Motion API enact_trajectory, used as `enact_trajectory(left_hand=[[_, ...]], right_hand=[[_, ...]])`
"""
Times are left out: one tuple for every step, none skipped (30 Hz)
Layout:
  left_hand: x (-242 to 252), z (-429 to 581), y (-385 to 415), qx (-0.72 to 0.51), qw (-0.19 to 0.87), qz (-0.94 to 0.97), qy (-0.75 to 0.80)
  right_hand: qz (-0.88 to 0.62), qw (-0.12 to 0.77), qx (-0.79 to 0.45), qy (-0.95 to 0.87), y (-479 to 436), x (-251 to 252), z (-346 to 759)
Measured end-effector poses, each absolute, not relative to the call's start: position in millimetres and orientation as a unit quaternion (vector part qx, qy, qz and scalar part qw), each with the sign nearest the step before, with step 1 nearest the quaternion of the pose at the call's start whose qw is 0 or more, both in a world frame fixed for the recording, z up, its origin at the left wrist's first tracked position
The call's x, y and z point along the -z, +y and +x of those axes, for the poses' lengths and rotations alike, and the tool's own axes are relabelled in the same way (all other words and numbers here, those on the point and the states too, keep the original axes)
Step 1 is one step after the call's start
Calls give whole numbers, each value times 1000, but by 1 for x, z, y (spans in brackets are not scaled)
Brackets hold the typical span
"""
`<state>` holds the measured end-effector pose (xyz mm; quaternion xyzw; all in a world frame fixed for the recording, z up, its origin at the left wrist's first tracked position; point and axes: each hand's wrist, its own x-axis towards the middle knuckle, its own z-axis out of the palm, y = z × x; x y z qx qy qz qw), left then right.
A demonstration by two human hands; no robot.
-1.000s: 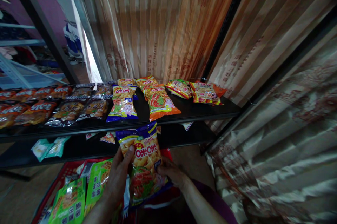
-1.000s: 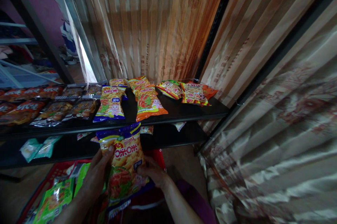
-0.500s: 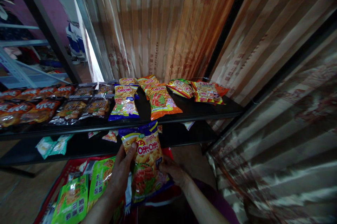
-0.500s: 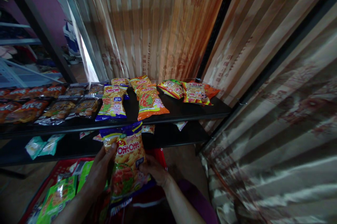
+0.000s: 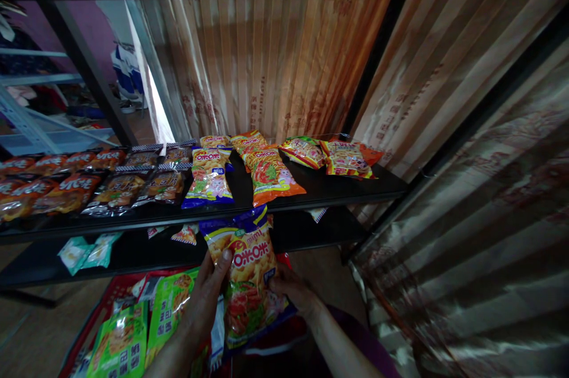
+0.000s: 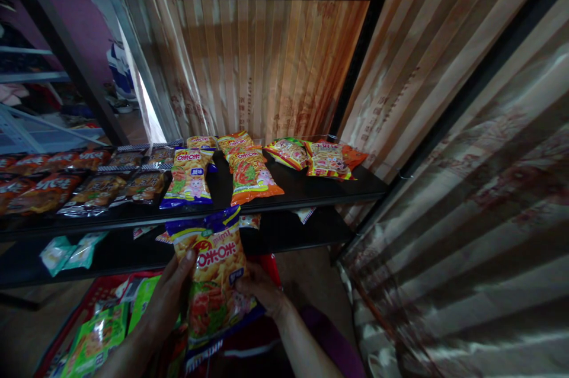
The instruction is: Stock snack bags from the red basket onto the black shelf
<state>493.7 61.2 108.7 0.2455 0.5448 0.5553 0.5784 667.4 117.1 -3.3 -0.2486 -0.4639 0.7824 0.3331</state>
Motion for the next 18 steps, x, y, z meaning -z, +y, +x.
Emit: enact_trajectory(left_hand=[[-108, 494, 60, -557, 575, 249, 545], [-107, 495, 58, -557, 574, 253, 545], [-107, 496, 56, -555, 575, 259, 542], [-107, 497, 55, -552, 580, 264, 538], [-107, 498, 53, -549, 586, 268, 533], [-108, 500, 53, -548, 591, 268, 528], [-110, 501, 53, -551, 593, 267, 523], [-112, 502, 53, -559, 592, 263, 517], [-116, 502, 55, -570, 590, 257, 510], [-121, 502, 57, -581, 589, 249, 503], [-127, 501, 61, -590, 590, 243, 495], [-133, 500, 65, -595, 593, 240, 486], [-140, 499, 71, -597, 597, 241, 479], [-148, 497, 77, -596, 601, 246, 473], [-155, 496, 84, -596, 602, 253, 467], [-161, 495, 92, -596, 603, 260, 461], [-167, 495, 100, -598, 605, 267, 453], [-172, 495, 108, -600, 610, 272, 441]], right_hand=[[-253, 343, -782, -455, 117, 3, 667], [-256, 354, -783, -443, 116, 2, 667], [-256, 363, -784, -433, 116, 1, 666], [-253, 363, -788, -429, 114, -1, 666], [-250, 363, -789, -428, 113, -4, 665], [-249, 363, -788, -431, 111, -8, 665], [-250, 365, -783, -437, 110, -13, 665], [-251, 367, -777, -445, 108, -20, 664], [-254, 369, -770, -454, 108, -29, 664], [-256, 371, -763, -463, 108, -39, 664], [-257, 369, -759, -471, 109, -51, 664], [-255, 367, -757, -476, 111, -64, 664], [-253, 364, -756, -482, 113, -78, 664], [-253, 358, -756, -487, 117, -92, 665], [-251, 357, -751, -496, 120, -106, 666], [-250, 375, -735, -507, 125, -118, 669], [-250, 391, -714, -525, 129, -130, 672], [-259, 399, -690, -546, 134, -139, 677]])
